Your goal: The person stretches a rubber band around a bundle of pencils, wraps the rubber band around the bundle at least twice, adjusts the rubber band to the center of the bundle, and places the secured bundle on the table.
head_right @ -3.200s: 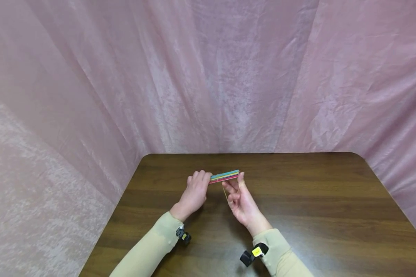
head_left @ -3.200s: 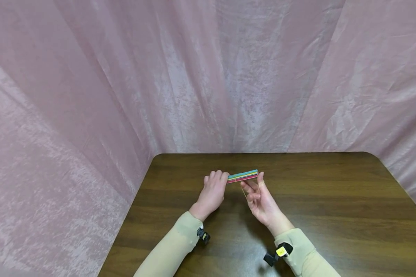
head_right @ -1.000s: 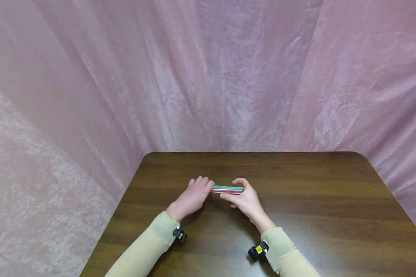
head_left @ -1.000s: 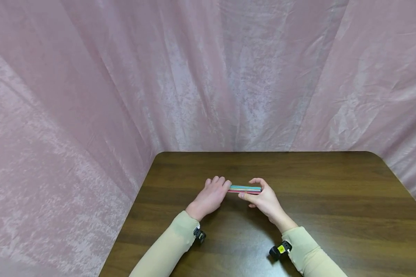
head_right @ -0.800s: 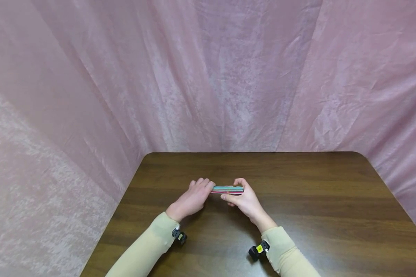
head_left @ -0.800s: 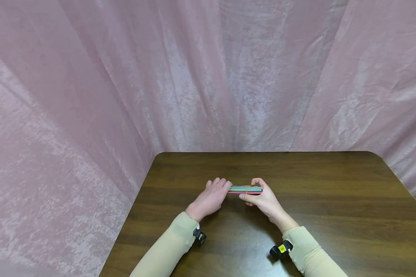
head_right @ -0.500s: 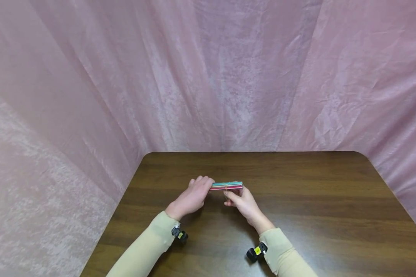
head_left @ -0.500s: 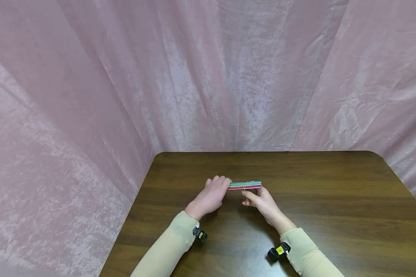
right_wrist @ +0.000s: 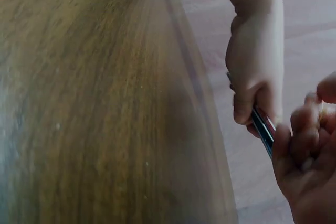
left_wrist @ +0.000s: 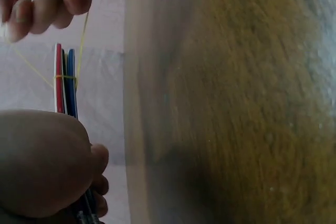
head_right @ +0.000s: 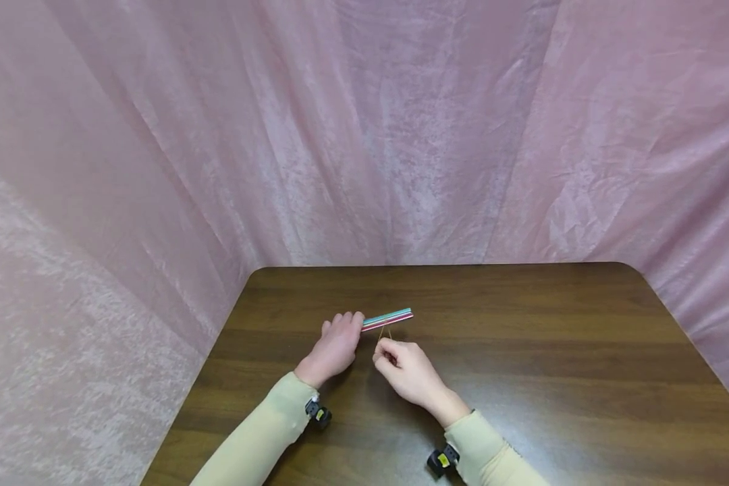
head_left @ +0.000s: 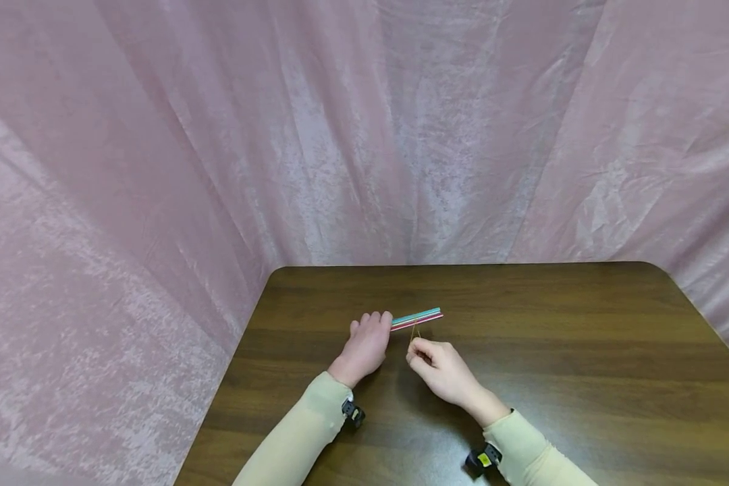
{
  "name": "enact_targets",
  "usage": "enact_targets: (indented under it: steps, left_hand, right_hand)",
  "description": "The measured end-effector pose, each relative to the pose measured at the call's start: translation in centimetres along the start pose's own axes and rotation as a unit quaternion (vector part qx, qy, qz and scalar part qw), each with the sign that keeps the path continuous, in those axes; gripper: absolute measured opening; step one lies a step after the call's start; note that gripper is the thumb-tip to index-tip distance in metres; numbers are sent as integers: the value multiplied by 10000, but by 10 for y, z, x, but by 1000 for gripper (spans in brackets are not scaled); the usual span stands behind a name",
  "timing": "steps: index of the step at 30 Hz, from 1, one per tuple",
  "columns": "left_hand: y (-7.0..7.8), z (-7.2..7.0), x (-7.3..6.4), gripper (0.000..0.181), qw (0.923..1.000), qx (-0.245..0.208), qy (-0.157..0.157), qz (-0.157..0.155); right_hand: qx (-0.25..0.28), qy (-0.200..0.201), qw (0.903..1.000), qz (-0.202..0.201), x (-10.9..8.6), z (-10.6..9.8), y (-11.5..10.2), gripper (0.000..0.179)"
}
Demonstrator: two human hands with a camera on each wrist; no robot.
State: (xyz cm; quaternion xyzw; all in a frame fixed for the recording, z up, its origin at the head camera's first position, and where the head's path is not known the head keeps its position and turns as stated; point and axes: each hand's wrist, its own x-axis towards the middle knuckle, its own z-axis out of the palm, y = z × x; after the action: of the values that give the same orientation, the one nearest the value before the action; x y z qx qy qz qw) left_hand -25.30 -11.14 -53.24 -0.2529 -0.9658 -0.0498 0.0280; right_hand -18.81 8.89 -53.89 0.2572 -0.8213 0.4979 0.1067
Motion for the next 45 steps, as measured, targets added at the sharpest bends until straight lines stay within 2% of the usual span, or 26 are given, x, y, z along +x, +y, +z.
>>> enact_targets:
  steps: [2, 4, 5, 7, 10, 11, 13, 15, 16, 17, 18, 19, 20, 22, 23, 28, 30, 31, 32, 34, 37, 39, 41, 45]
  left_hand:
    - [-1, 2, -1, 43, 9996, -155, -53, -210]
    - [-3, 3, -1, 42, 9987, -328, -34, -387]
    - [-4, 3, -1, 40, 9981, -414, -4, -462]
    - [-5, 3, 0, 37, 9965, -580, 172, -581]
    - [-4, 3, 1, 33, 9922, -814, 582, -746]
    - [-3, 4, 2, 35, 9907, -852, 718, -783]
    - [-1, 4, 3, 38, 9871, -942, 1008, -812]
    - [1, 6, 4, 42, 9847, -969, 1193, -824]
    - [2, 7, 4, 44, 9838, -970, 1250, -838]
    - [2, 8, 4, 45, 9833, -963, 1281, -864]
    - [3, 8, 4, 44, 9827, -941, 1317, -896]
    - [2, 9, 4, 44, 9823, -902, 1355, -929]
    - [2, 10, 4, 43, 9819, -857, 1393, -957]
    - [1, 10, 5, 41, 9811, -816, 1455, -983]
    - [1, 10, 5, 40, 9806, -816, 1488, -983]
    - [1, 11, 4, 43, 9803, -846, 1525, -928]
    - [1, 12, 3, 44, 9805, -879, 1531, -860]
    - [0, 12, 3, 43, 9812, -869, 1529, -792]
    - [0, 12, 2, 43, 9823, -837, 1529, -683]
    - [-3, 10, 1, 42, 9846, -754, 1520, -429]
    - [-8, 8, -1, 39, 9872, -477, 1522, -5]
    - [-10, 7, -1, 39, 9871, -341, 1551, 225]
    - [-12, 5, -1, 38, 9867, -222, 1559, 412]
    - [-16, 1, -1, 43, 9863, 16, 1515, 645]
  right_hand:
    - [594, -198, 9979, 191, -1, -1, 0, 25]
    - [1586, -392, 9851, 537, -2, -1, 0, 27]
    - [2140, -434, 9731, 736, -3, -1, -1, 30]
    - [3276, -400, 9368, 1161, -4, -1, -3, 40]
    - [4705, -175, 8670, 1630, -4, 2, -9, 52]
    - [5140, -110, 8402, 1727, -4, 3, -12, 56]
    - [6010, 4, 7763, 1903, -3, 6, -18, 62]
    - [6793, 104, 7050, 2033, -1, 9, -23, 67]
    - [7159, 198, 6649, 2121, 1, 10, -25, 68]
    - [7423, 308, 6319, 2208, 3, 10, -27, 68]
    - [7601, 431, 6065, 2290, 5, 10, -29, 67]
    - [7697, 565, 5904, 2364, 7, 10, -30, 66]
    - [7747, 706, 5788, 2447, 9, 10, -32, 65]
    - [7788, 977, 5620, 2609, 13, 9, -33, 58]
    - [7777, 1074, 5600, 2646, 14, 9, -33, 57]
    - [8043, 1399, 5047, 2808, 16, 7, -34, 54]
    - [8092, 1380, 4911, 2914, 18, 5, -34, 52]
    - [8079, 1354, 4914, 2959, 20, 3, -33, 49]
    - [8046, 1310, 4962, 2989, 22, 1, -31, 46]
    - [7955, 1197, 5142, 2972, 23, -3, -27, 42]
    - [7641, 1213, 5606, 2951, 23, -8, -21, 44]
    - [7365, 1347, 5875, 3071, 22, -10, -19, 40]
    - [7131, 1513, 6038, 3225, 22, -11, -18, 33]
    - [6820, 1712, 6273, 3347, 21, -13, -17, 30]
